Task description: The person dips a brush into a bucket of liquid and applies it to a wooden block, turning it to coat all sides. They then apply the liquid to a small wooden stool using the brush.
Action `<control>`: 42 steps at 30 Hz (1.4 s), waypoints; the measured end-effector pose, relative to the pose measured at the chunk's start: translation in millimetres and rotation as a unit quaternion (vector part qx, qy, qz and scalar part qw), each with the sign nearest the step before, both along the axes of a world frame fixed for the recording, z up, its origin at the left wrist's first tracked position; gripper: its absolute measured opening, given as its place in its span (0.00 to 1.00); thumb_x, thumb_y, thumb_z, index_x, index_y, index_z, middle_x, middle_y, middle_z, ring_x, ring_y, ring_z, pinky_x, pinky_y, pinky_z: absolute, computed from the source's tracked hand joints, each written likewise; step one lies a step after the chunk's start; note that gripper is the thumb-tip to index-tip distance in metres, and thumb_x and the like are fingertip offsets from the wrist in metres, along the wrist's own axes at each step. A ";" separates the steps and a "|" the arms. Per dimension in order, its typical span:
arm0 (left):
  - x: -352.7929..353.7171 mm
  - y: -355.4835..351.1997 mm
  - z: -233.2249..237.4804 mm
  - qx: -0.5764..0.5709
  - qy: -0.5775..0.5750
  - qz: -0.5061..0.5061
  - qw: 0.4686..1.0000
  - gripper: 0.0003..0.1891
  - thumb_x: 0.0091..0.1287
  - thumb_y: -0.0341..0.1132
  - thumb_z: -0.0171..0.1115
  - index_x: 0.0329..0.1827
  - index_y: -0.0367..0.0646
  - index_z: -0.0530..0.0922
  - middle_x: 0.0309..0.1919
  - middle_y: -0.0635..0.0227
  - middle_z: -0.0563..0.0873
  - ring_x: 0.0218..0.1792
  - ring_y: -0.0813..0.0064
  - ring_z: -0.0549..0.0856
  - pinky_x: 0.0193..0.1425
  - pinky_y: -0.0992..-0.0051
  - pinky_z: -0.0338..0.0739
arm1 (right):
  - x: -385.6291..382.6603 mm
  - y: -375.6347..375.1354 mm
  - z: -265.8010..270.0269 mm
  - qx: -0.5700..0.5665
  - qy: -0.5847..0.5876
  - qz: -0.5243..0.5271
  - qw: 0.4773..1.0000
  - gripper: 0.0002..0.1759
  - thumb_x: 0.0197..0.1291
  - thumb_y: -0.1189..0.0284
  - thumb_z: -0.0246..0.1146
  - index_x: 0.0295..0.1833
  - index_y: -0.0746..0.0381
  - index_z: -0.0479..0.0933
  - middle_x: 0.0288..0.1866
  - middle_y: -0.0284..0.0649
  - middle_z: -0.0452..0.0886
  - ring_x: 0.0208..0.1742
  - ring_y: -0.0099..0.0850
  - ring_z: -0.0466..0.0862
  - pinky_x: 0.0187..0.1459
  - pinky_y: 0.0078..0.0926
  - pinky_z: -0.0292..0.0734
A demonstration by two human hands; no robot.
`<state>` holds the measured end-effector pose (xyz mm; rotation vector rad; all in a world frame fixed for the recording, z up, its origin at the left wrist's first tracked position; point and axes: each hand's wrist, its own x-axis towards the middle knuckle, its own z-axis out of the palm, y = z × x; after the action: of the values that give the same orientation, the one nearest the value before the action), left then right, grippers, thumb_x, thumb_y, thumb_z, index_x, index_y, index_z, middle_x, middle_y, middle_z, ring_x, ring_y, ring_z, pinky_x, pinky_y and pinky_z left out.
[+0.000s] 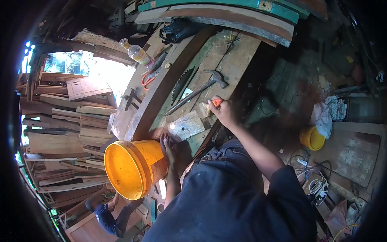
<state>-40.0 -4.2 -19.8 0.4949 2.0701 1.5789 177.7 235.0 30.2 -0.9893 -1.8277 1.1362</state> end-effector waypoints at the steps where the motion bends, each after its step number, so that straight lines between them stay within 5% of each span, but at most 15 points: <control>1: -1.1 0.8 0.5 0.010 -0.026 0.009 1.000 0.26 0.80 0.44 0.44 0.75 0.38 0.60 0.70 0.53 0.72 0.68 0.61 0.73 0.72 0.67 0.66 | 3.9 0.3 4.4 -0.011 0.008 0.002 1.000 0.16 0.69 0.63 0.63 0.32 0.63 0.74 0.21 0.48 0.76 0.22 0.43 0.81 0.25 0.36 0.71; 7: 3.4 3.5 22.2 -0.035 -0.116 0.013 0.993 0.25 0.81 0.45 0.44 0.77 0.47 0.60 0.65 0.54 0.78 0.63 0.64 0.78 0.67 0.71 0.70 | 17.8 -13.0 -0.9 -0.029 -0.021 0.023 0.999 0.15 0.69 0.65 0.63 0.33 0.64 0.74 0.20 0.47 0.76 0.20 0.39 0.81 0.24 0.35 0.70; 13: 11.6 11.7 50.0 0.080 -0.062 0.003 0.995 0.25 0.80 0.41 0.45 0.76 0.41 0.62 0.62 0.55 0.80 0.63 0.67 0.78 0.68 0.69 0.70 | 26.6 -14.4 -19.2 -0.203 0.084 -0.019 0.975 0.15 0.72 0.64 0.61 0.34 0.63 0.75 0.22 0.32 0.80 0.23 0.18 0.81 0.26 0.20 0.75; 17: 26.3 36.8 101.3 0.066 0.083 -0.120 0.987 0.25 0.74 0.25 0.47 0.75 0.39 0.63 0.63 0.55 0.79 0.63 0.67 0.79 0.72 0.67 0.68 | 40.9 -7.0 -29.4 -0.235 0.094 -0.024 0.967 0.14 0.74 0.65 0.59 0.36 0.62 0.75 0.22 0.32 0.80 0.23 0.18 0.80 0.26 0.16 0.74; 19: 30.6 50.6 111.0 0.056 0.089 -0.171 0.980 0.33 0.63 0.15 0.51 0.74 0.41 0.67 0.62 0.57 0.80 0.66 0.65 0.77 0.70 0.66 0.68 | 47.2 -0.3 -37.5 -0.241 0.113 -0.024 0.964 0.15 0.75 0.63 0.58 0.36 0.62 0.75 0.22 0.33 0.80 0.22 0.18 0.80 0.25 0.16 0.74; 21: 28.2 68.4 136.3 -0.023 0.371 -0.282 0.885 0.35 0.56 0.16 0.59 0.71 0.45 0.72 0.60 0.64 0.83 0.66 0.62 0.77 0.69 0.63 0.67 | 52.0 5.1 -41.1 -0.247 0.107 -0.037 0.962 0.15 0.75 0.63 0.58 0.37 0.62 0.75 0.23 0.34 0.80 0.22 0.18 0.80 0.25 0.16 0.74; 23: 26.6 85.8 149.1 -0.017 0.448 -0.341 0.826 0.32 0.56 0.17 0.63 0.66 0.50 0.78 0.58 0.62 0.83 0.62 0.57 0.79 0.65 0.62 0.69 | 54.9 9.9 -40.4 -0.244 0.119 -0.046 0.961 0.15 0.75 0.63 0.57 0.38 0.63 0.75 0.23 0.34 0.80 0.22 0.19 0.80 0.25 0.16 0.74; 24: 23.9 92.1 148.1 -0.028 0.484 -0.356 0.799 0.27 0.58 0.24 0.66 0.63 0.52 0.81 0.56 0.69 0.85 0.62 0.62 0.79 0.63 0.63 0.69 | 54.7 11.4 -39.7 -0.242 0.137 -0.065 0.958 0.15 0.75 0.64 0.57 0.38 0.63 0.75 0.23 0.35 0.80 0.22 0.19 0.80 0.25 0.17 0.74; 34: 5.3 189.1 167.3 -0.010 0.572 -0.478 0.666 0.19 0.57 0.32 0.65 0.52 0.61 0.87 0.51 0.80 0.85 0.59 0.73 0.78 0.60 0.69 0.67 | 83.9 37.4 -14.5 -0.237 0.225 -0.177 0.928 0.15 0.75 0.62 0.57 0.44 0.64 0.76 0.27 0.37 0.82 0.25 0.24 0.81 0.28 0.20 0.74; 42: 16.9 214.4 174.0 -0.025 0.559 -0.515 0.650 0.17 0.56 0.30 0.63 0.48 0.58 0.88 0.48 0.79 0.86 0.56 0.75 0.79 0.57 0.71 0.69 | 124.0 49.4 -24.1 -0.232 0.237 -0.247 0.911 0.15 0.75 0.61 0.57 0.46 0.64 0.77 0.29 0.37 0.83 0.27 0.25 0.82 0.30 0.20 0.73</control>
<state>-23.2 210.2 154.2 2.5319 1.6867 0.4005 301.7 284.3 6.1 -1.2191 -0.8654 1.3552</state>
